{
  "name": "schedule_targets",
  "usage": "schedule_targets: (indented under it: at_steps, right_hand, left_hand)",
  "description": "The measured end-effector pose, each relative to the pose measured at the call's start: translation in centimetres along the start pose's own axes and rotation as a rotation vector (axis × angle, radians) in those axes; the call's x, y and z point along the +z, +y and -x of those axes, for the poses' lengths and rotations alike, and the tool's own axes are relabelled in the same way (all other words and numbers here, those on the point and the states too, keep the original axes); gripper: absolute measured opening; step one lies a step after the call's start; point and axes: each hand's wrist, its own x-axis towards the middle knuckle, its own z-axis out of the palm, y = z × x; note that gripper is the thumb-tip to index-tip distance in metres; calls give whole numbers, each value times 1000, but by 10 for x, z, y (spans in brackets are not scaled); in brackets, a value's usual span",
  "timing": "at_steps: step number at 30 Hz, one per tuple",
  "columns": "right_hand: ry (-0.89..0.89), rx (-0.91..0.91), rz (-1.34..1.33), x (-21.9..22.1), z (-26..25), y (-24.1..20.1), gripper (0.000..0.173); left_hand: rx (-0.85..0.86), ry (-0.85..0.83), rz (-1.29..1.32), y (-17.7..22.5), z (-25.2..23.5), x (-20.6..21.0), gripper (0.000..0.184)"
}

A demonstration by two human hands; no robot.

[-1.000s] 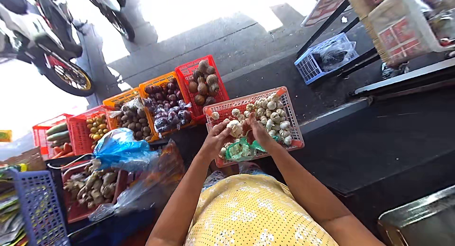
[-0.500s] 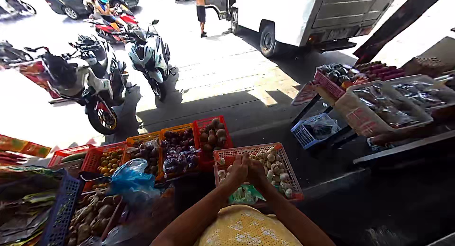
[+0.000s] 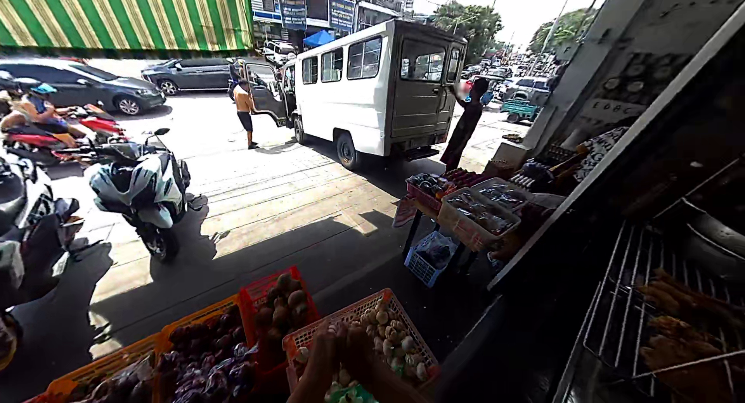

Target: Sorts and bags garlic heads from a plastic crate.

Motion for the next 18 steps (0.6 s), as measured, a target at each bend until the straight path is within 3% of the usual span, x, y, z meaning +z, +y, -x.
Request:
schedule_targets:
  at_steps: [4, 8, 11, 14, 18]
  right_hand:
    - [91, -179, -16, 20, 9, 14, 38]
    - [52, -126, -205, 21, 6, 18, 34]
    - [24, -77, -167, 19, 7, 18, 49]
    - [-99, 57, -69, 12, 6, 14, 67]
    - [-169, 160, -8, 2, -1, 11, 66]
  left_hand:
    - [-99, 53, 213, -13, -7, -15, 44]
    - [-115, 91, 294, -13, -11, -17, 44]
    - [-89, 21, 254, -8, 1, -11, 42]
    - [-58, -39, 160, 8, 26, 3, 54]
    - [-32, -121, -35, 5, 22, 2, 71]
